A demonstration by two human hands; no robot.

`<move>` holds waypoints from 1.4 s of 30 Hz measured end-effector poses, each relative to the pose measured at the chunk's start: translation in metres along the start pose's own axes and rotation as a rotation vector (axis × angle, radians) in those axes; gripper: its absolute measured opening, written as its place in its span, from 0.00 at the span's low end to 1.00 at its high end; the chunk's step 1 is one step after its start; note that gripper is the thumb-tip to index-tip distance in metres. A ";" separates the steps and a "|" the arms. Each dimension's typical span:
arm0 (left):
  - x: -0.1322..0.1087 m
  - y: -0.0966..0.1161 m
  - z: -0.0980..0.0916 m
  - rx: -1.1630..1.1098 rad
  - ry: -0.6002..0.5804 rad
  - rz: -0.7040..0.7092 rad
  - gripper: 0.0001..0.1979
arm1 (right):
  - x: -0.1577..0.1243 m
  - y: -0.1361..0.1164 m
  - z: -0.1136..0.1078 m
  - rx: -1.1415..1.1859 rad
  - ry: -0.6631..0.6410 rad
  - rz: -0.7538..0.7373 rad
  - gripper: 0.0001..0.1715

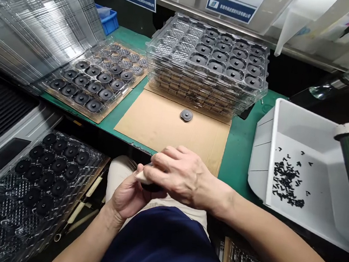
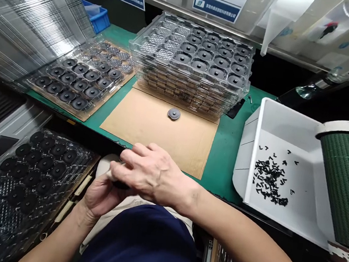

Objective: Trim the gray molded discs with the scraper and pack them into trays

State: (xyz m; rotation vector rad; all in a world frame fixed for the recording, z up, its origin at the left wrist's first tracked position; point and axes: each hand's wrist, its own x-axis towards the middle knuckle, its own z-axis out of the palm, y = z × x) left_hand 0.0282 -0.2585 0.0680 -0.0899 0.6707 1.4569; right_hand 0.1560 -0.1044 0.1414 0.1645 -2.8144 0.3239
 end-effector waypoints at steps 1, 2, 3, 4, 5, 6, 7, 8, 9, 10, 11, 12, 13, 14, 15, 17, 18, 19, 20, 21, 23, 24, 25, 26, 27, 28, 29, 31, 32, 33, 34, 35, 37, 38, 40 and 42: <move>-0.001 0.002 0.001 -0.003 0.018 0.095 0.15 | 0.000 -0.003 0.001 0.010 0.047 0.088 0.08; -0.002 0.005 0.002 0.012 0.033 0.191 0.18 | -0.001 -0.006 0.003 0.036 0.100 0.193 0.10; -0.003 0.008 0.004 0.045 0.043 0.277 0.21 | -0.002 -0.010 0.005 0.083 0.149 0.288 0.12; -0.004 0.011 0.006 0.090 0.051 0.344 0.25 | -0.004 -0.014 0.006 0.142 0.183 0.355 0.13; -0.005 0.013 0.007 0.135 0.060 0.394 0.28 | -0.005 -0.019 0.009 0.204 0.203 0.389 0.13; -0.007 0.014 0.009 0.172 0.070 0.433 0.29 | -0.006 -0.023 0.011 0.254 0.207 0.399 0.12; -0.009 0.015 0.011 0.197 0.083 0.464 0.28 | -0.008 -0.026 0.013 0.280 0.205 0.403 0.12; -0.010 0.015 0.012 0.212 0.098 0.490 0.28 | -0.008 -0.029 0.015 0.280 0.210 0.414 0.12; -0.012 0.015 0.014 0.220 0.115 0.510 0.27 | -0.009 -0.031 0.016 0.269 0.222 0.437 0.12; -0.014 0.014 0.015 0.227 0.131 0.523 0.27 | -0.009 -0.033 0.018 0.260 0.235 0.463 0.13; -0.015 0.013 0.016 0.231 0.143 0.531 0.27 | -0.009 -0.034 0.019 0.263 0.247 0.479 0.14; -0.016 0.012 0.017 0.233 0.151 0.534 0.26 | -0.010 -0.035 0.020 0.278 0.253 0.476 0.14; -0.017 0.011 0.018 0.233 0.155 0.533 0.26 | -0.010 -0.036 0.021 0.304 0.249 0.451 0.13; -0.018 0.010 0.018 0.232 0.157 0.533 0.26 | -0.010 -0.036 0.022 0.330 0.243 0.414 0.13; -0.019 0.010 0.019 0.231 0.155 0.533 0.26 | -0.010 -0.037 0.023 0.344 0.236 0.383 0.12; -0.022 0.009 0.018 0.235 0.149 0.533 0.27 | -0.011 -0.037 0.025 0.330 0.254 0.391 0.12; -0.023 0.009 0.018 0.241 0.148 0.529 0.27 | -0.012 -0.037 0.025 0.318 0.267 0.423 0.12; -0.024 0.008 0.018 0.245 0.148 0.525 0.27 | -0.013 -0.037 0.025 0.317 0.276 0.451 0.12; -0.025 0.008 0.017 0.247 0.148 0.520 0.27 | -0.013 -0.037 0.025 0.328 0.275 0.455 0.12; -0.025 0.008 0.017 0.245 0.148 0.512 0.27 | -0.014 -0.037 0.025 0.346 0.262 0.434 0.12; -0.025 0.007 0.016 0.235 0.140 0.496 0.26 | -0.016 -0.037 0.023 0.371 0.236 0.373 0.11; -0.025 0.007 0.016 0.231 0.133 0.488 0.26 | -0.017 -0.036 0.022 0.367 0.239 0.369 0.11; -0.024 0.007 0.016 0.229 0.126 0.476 0.26 | -0.018 -0.034 0.021 0.353 0.252 0.391 0.12; -0.023 0.007 0.016 0.227 0.118 0.461 0.26 | -0.019 -0.033 0.020 0.340 0.263 0.429 0.12; -0.022 0.007 0.016 0.225 0.111 0.447 0.25 | -0.020 -0.031 0.020 0.338 0.269 0.456 0.13; -0.021 0.007 0.016 0.223 0.105 0.429 0.25 | -0.021 -0.030 0.020 0.347 0.264 0.455 0.13; -0.020 0.008 0.016 0.218 0.099 0.409 0.25 | -0.022 -0.029 0.020 0.361 0.247 0.427 0.12; -0.019 0.008 0.016 0.207 0.086 0.378 0.25 | -0.024 -0.027 0.020 0.384 0.212 0.362 0.10; -0.019 0.008 0.016 0.204 0.082 0.367 0.25 | -0.025 -0.026 0.020 0.377 0.212 0.359 0.10; -0.018 0.008 0.015 0.201 0.082 0.357 0.24 | -0.026 -0.025 0.020 0.361 0.219 0.381 0.10; -0.018 0.008 0.014 0.200 0.083 0.347 0.23 | -0.027 -0.025 0.019 0.345 0.226 0.414 0.11; -0.018 0.009 0.013 0.199 0.085 0.337 0.23 | -0.028 -0.024 0.019 0.338 0.224 0.431 0.11; -0.019 0.009 0.011 0.203 0.078 0.308 0.23 | -0.030 -0.024 0.020 0.353 0.188 0.393 0.09; -0.019 0.009 0.010 0.206 0.071 0.294 0.24 | -0.031 -0.024 0.020 0.367 0.167 0.361 0.08; -0.019 0.011 0.008 0.210 0.061 0.271 0.25 | -0.033 -0.023 0.021 0.371 0.161 0.357 0.08; -0.018 0.012 0.007 0.211 0.076 0.250 0.23 | -0.035 -0.022 0.023 0.354 0.177 0.413 0.09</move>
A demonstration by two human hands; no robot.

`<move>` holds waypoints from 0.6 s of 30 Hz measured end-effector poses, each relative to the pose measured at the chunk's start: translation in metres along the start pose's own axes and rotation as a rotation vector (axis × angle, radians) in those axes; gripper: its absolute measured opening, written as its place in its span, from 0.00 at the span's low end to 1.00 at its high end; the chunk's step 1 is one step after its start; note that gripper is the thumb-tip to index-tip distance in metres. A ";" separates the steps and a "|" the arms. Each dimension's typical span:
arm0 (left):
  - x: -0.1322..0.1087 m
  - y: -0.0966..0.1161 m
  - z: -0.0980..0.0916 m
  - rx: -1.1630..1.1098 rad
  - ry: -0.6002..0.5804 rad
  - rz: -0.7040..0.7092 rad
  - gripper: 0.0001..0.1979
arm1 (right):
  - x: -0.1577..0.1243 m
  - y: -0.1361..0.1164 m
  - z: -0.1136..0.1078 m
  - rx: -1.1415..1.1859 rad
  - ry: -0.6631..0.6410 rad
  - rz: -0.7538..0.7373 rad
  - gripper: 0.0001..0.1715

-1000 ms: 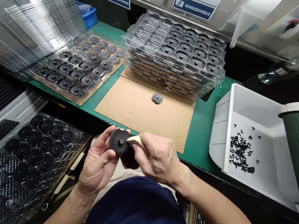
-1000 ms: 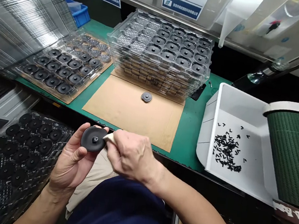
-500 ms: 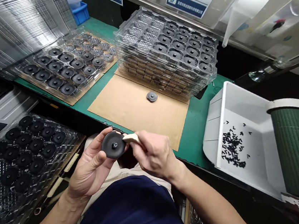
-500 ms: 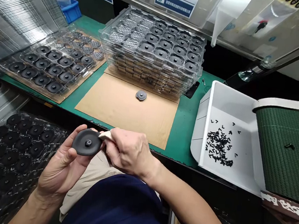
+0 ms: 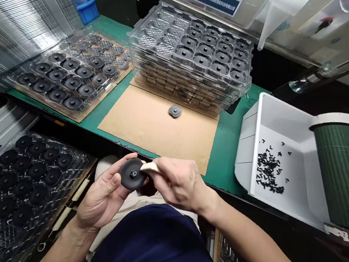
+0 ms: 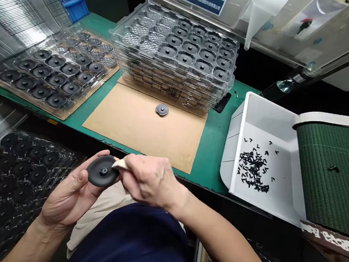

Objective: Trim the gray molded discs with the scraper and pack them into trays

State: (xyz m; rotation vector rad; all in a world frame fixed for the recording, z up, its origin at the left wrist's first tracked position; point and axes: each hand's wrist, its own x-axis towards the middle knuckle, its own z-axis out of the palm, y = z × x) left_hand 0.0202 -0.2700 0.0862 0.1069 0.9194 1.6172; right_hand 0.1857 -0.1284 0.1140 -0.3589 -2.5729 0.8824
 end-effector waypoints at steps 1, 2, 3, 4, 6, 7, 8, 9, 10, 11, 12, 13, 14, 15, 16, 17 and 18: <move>0.000 0.001 0.000 0.002 0.012 -0.012 0.22 | -0.001 0.001 0.000 -0.004 -0.001 0.005 0.09; 0.001 0.001 0.000 0.003 0.022 -0.024 0.21 | -0.001 0.002 0.000 -0.003 -0.020 -0.012 0.09; 0.001 0.001 0.000 0.004 0.029 -0.036 0.21 | -0.002 0.002 0.001 0.001 -0.044 -0.041 0.08; 0.002 0.002 0.000 0.007 0.032 -0.046 0.20 | -0.002 0.002 0.000 0.005 -0.063 -0.063 0.07; 0.002 0.002 0.000 0.021 0.030 -0.069 0.20 | -0.003 0.002 0.000 -0.006 -0.052 -0.038 0.09; 0.002 0.002 0.001 0.028 0.034 -0.079 0.20 | -0.004 0.002 0.000 -0.017 -0.032 -0.006 0.10; 0.002 0.002 0.001 0.032 0.045 -0.087 0.20 | -0.004 0.001 0.000 -0.021 -0.021 0.009 0.10; 0.002 0.002 0.001 0.032 0.059 -0.090 0.20 | -0.004 0.001 0.000 -0.020 -0.031 0.002 0.09; 0.002 0.002 0.000 0.028 0.074 -0.089 0.19 | -0.004 0.000 0.000 -0.014 -0.059 -0.025 0.08; 0.002 0.002 0.000 0.023 0.087 -0.087 0.19 | -0.004 0.000 0.000 -0.005 -0.089 -0.059 0.07; 0.003 0.003 0.000 0.021 0.094 -0.088 0.19 | -0.004 0.000 0.001 0.003 -0.112 -0.079 0.07; 0.003 0.003 -0.001 0.026 0.092 -0.095 0.20 | -0.004 0.001 0.001 0.003 -0.117 -0.074 0.08; 0.003 0.003 -0.001 0.035 0.087 -0.105 0.20 | -0.003 0.002 0.002 -0.005 -0.104 -0.046 0.09; 0.004 0.003 -0.002 0.045 0.085 -0.115 0.21 | -0.003 0.003 0.003 -0.013 -0.083 -0.012 0.11; 0.004 0.002 -0.002 0.049 0.089 -0.121 0.21 | -0.003 0.005 0.004 -0.015 -0.071 0.007 0.12; 0.004 0.002 -0.003 0.047 0.101 -0.121 0.21 | -0.003 0.005 0.005 -0.010 -0.077 0.007 0.11; 0.004 0.002 -0.004 0.040 0.117 -0.118 0.21 | -0.003 0.006 0.006 -0.002 -0.099 -0.011 0.10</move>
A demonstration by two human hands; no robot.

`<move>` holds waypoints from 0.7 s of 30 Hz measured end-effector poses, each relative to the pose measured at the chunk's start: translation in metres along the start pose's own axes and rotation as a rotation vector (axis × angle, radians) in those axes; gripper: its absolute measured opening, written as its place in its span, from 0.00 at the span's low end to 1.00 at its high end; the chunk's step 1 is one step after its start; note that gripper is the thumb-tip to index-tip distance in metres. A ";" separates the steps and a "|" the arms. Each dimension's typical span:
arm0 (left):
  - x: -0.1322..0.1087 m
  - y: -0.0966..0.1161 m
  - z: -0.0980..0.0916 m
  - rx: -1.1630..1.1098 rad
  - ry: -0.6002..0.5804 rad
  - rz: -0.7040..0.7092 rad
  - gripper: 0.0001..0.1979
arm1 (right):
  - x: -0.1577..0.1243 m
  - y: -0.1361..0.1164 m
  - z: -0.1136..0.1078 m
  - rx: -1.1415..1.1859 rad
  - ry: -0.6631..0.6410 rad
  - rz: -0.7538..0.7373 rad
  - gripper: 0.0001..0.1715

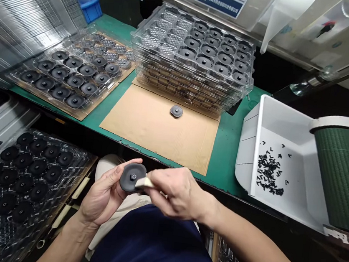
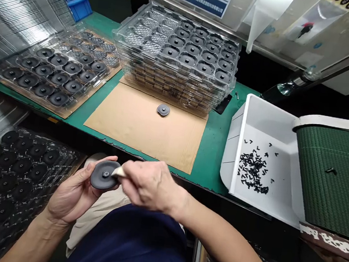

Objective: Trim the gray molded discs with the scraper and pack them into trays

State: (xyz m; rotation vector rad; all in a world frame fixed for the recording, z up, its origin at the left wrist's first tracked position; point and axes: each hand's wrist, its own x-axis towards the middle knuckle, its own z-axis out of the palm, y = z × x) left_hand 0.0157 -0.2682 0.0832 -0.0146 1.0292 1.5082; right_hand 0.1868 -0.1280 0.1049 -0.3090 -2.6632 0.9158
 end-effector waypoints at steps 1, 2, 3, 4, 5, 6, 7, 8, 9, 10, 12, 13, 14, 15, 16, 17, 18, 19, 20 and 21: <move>0.000 0.000 -0.001 -0.009 0.013 0.001 0.21 | 0.000 0.000 0.001 0.009 -0.023 -0.025 0.08; 0.000 -0.001 -0.001 -0.011 0.015 -0.005 0.21 | -0.001 0.001 0.001 0.013 -0.037 -0.040 0.07; 0.000 -0.001 -0.002 -0.006 0.006 -0.019 0.22 | -0.001 0.001 0.001 0.009 -0.032 -0.034 0.08; 0.000 -0.001 -0.002 0.003 -0.012 -0.040 0.22 | -0.001 0.001 0.002 -0.002 -0.012 -0.009 0.09; 0.000 -0.001 -0.003 0.012 -0.026 -0.060 0.23 | -0.001 0.001 0.002 -0.013 0.013 0.020 0.10; 0.000 -0.001 -0.003 0.014 -0.031 -0.071 0.23 | -0.001 0.001 0.002 -0.016 0.028 0.033 0.11; 0.000 -0.001 -0.003 0.009 -0.023 -0.073 0.23 | -0.002 0.001 0.002 -0.012 0.021 0.022 0.10; 0.000 -0.001 -0.003 -0.003 -0.006 -0.065 0.23 | -0.002 0.001 0.002 -0.006 -0.001 -0.006 0.09; 0.000 -0.001 -0.003 -0.015 0.011 -0.056 0.23 | -0.003 0.001 0.002 0.000 -0.024 -0.035 0.07; 0.000 -0.001 -0.003 -0.017 0.018 -0.052 0.23 | -0.003 0.000 0.002 0.001 -0.036 -0.051 0.07; 0.001 -0.001 -0.002 0.002 -0.005 -0.065 0.23 | -0.003 0.000 0.002 -0.021 -0.015 -0.013 0.09; 0.001 -0.001 -0.002 0.013 -0.019 -0.074 0.23 | -0.003 0.000 0.001 -0.034 0.000 0.015 0.10; 0.000 -0.001 -0.002 0.017 -0.028 -0.078 0.23 | -0.004 0.000 0.001 -0.043 0.002 0.027 0.11; 0.000 -0.002 -0.002 0.014 -0.028 -0.077 0.23 | -0.004 0.000 0.001 -0.050 -0.008 0.021 0.11; 0.000 -0.002 -0.002 0.008 -0.024 -0.073 0.24 | -0.004 -0.001 0.002 -0.058 -0.022 0.001 0.10; 0.000 -0.002 -0.002 0.005 -0.025 -0.069 0.23 | -0.004 -0.001 0.002 -0.070 -0.028 -0.019 0.09; 0.000 -0.002 -0.002 0.011 -0.036 -0.072 0.23 | -0.004 0.000 0.002 -0.087 -0.023 -0.033 0.10; 0.000 -0.003 -0.003 0.023 -0.062 -0.082 0.22 | -0.003 0.000 0.002 -0.113 -0.009 -0.036 0.10; 0.000 -0.004 -0.004 0.037 -0.099 -0.099 0.21 | -0.003 0.000 0.001 -0.145 0.007 -0.035 0.11; 0.000 -0.005 -0.005 0.049 -0.138 -0.120 0.20 | -0.001 0.001 0.001 -0.178 0.013 -0.043 0.13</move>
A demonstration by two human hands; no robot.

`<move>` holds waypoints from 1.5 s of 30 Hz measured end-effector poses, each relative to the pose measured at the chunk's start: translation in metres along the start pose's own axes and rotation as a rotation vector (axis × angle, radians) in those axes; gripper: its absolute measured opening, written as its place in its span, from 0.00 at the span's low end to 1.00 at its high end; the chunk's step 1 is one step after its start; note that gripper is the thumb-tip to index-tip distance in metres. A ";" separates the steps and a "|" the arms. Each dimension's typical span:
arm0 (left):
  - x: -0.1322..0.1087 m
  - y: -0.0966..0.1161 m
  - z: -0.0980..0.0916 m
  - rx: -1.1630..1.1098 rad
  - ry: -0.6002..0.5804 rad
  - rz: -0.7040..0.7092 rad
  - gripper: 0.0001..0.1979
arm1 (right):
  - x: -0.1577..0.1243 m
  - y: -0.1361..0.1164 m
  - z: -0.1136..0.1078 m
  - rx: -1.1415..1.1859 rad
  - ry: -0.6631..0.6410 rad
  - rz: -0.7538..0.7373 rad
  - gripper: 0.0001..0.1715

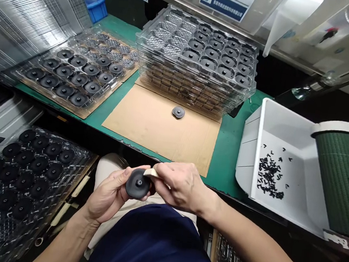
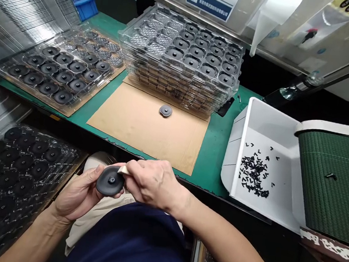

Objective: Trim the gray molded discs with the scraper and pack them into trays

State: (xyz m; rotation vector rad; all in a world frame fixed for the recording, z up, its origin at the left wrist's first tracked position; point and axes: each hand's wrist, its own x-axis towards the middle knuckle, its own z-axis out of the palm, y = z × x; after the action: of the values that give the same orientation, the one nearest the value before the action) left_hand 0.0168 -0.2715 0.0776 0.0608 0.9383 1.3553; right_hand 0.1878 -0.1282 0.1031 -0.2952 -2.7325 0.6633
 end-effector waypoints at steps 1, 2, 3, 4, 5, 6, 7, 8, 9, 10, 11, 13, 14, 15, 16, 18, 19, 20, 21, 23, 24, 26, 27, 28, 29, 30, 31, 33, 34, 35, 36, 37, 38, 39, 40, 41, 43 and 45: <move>0.000 -0.001 -0.001 0.011 -0.034 -0.023 0.19 | 0.001 0.001 0.000 -0.029 -0.007 -0.022 0.13; 0.001 -0.003 -0.003 0.018 -0.059 -0.046 0.19 | 0.003 0.001 -0.001 -0.055 -0.024 -0.052 0.13; 0.001 -0.004 -0.004 0.021 -0.077 -0.067 0.20 | 0.005 0.001 -0.002 -0.079 -0.047 -0.088 0.13; 0.001 -0.006 -0.005 0.019 -0.086 -0.088 0.21 | 0.008 0.000 -0.003 -0.103 -0.073 -0.123 0.13; 0.002 -0.008 -0.006 0.010 -0.090 -0.109 0.21 | 0.010 -0.001 -0.004 -0.126 -0.099 -0.157 0.12; 0.002 -0.010 -0.007 -0.008 -0.095 -0.130 0.22 | 0.013 -0.002 -0.005 -0.150 -0.122 -0.189 0.10; 0.003 -0.011 -0.008 -0.031 -0.107 -0.153 0.22 | 0.017 -0.004 -0.006 -0.174 -0.143 -0.223 0.07; 0.004 -0.013 -0.008 -0.055 -0.120 -0.179 0.23 | 0.020 -0.005 -0.008 -0.191 -0.164 -0.262 0.05; 0.004 -0.014 -0.008 -0.076 -0.136 -0.206 0.24 | 0.023 -0.006 -0.009 -0.199 -0.187 -0.306 0.06; 0.005 -0.015 -0.007 -0.096 -0.149 -0.226 0.25 | 0.026 -0.006 -0.010 -0.202 -0.207 -0.343 0.07; 0.005 -0.016 -0.007 -0.117 -0.154 -0.231 0.25 | 0.028 -0.006 -0.011 -0.198 -0.223 -0.364 0.08; 0.006 -0.015 -0.007 -0.171 -0.118 -0.177 0.22 | 0.030 -0.005 -0.011 -0.179 -0.236 -0.301 0.06; 0.006 -0.014 -0.006 -0.202 -0.074 -0.115 0.19 | 0.029 -0.005 -0.011 -0.165 -0.225 -0.219 0.06; 0.006 -0.013 -0.007 -0.227 -0.024 -0.041 0.18 | 0.027 -0.004 -0.010 -0.147 -0.210 -0.123 0.07; 0.006 -0.011 -0.007 -0.244 0.026 0.030 0.18 | 0.025 -0.004 -0.008 -0.122 -0.198 -0.034 0.09; 0.006 -0.009 -0.008 -0.250 0.095 0.121 0.23 | 0.020 -0.004 -0.005 -0.080 -0.194 0.072 0.13; 0.006 -0.008 -0.009 -0.244 0.107 0.132 0.25 | 0.018 -0.004 -0.004 -0.072 -0.200 0.090 0.13; 0.007 -0.008 -0.010 -0.236 0.104 0.120 0.25 | 0.017 -0.005 -0.003 -0.075 -0.206 0.099 0.13; 0.007 -0.009 -0.010 -0.225 0.091 0.089 0.24 | 0.018 -0.005 -0.004 -0.088 -0.209 0.097 0.12; 0.009 -0.011 -0.011 -0.205 0.043 -0.005 0.21 | 0.022 -0.006 -0.006 -0.128 -0.227 0.061 0.08; 0.009 -0.012 -0.011 -0.201 0.009 -0.055 0.21 | 0.026 -0.006 -0.008 -0.145 -0.244 0.022 0.06; 0.011 -0.014 -0.010 -0.214 -0.057 -0.127 0.22 | 0.033 -0.007 -0.010 -0.173 -0.279 -0.090 0.03; 0.011 -0.015 -0.010 -0.227 -0.083 -0.138 0.22 | 0.036 -0.008 -0.010 -0.180 -0.285 -0.146 0.03; 0.011 -0.015 -0.010 -0.245 -0.093 -0.123 0.21 | 0.038 -0.008 -0.009 -0.184 -0.276 -0.182 0.04; 0.011 -0.014 -0.009 -0.264 -0.086 -0.085 0.19 | 0.039 -0.009 -0.008 -0.183 -0.251 -0.187 0.04; 0.010 -0.014 -0.009 -0.278 -0.063 -0.024 0.18 | 0.040 -0.010 -0.006 -0.176 -0.216 -0.158 0.04; 0.009 -0.012 -0.009 -0.285 -0.033 0.052 0.19 | 0.040 -0.011 -0.005 -0.159 -0.173 -0.098 0.06; 0.007 -0.010 -0.008 -0.257 0.026 0.204 0.25 | 0.039 -0.015 -0.004 -0.094 -0.081 0.050 0.11; 0.005 -0.008 -0.006 -0.217 0.052 0.262 0.28 | 0.040 -0.019 -0.005 -0.052 -0.039 0.103 0.12; 0.004 -0.007 -0.004 -0.170 0.071 0.307 0.30 | 0.040 -0.023 -0.007 -0.012 -0.003 0.128 0.13; 0.002 -0.005 0.000 -0.125 0.087 0.344 0.31 | 0.042 -0.029 -0.009 0.019 0.027 0.131 0.13; 0.000 -0.003 0.003 -0.091 0.102 0.375 0.31 | 0.043 -0.034 -0.011 0.039 0.048 0.117 0.13; -0.002 -0.001 0.008 -0.070 0.115 0.410 0.31 | 0.045 -0.039 -0.014 0.050 0.057 0.091 0.12; -0.004 0.001 0.012 -0.062 0.125 0.451 0.30 | 0.046 -0.044 -0.015 0.055 0.062 0.064 0.12; -0.006 0.004 0.015 -0.061 0.135 0.494 0.30 | 0.046 -0.047 -0.016 0.062 0.061 0.042 0.12; -0.008 0.006 0.018 -0.060 0.147 0.530 0.30 | 0.045 -0.050 -0.016 0.072 0.056 0.031 0.12; -0.010 0.010 0.020 -0.054 0.167 0.575 0.30 | 0.043 -0.051 -0.015 0.089 0.057 0.046 0.11; -0.010 0.010 0.018 -0.049 0.175 0.574 0.29 | 0.039 -0.050 -0.012 0.091 0.066 0.087 0.12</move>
State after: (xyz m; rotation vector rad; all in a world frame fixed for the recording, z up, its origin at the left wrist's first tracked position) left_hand 0.0201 -0.2690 0.1006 0.1875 1.0797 1.9365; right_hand 0.1494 -0.1564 0.1468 -0.4092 -2.6306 0.7845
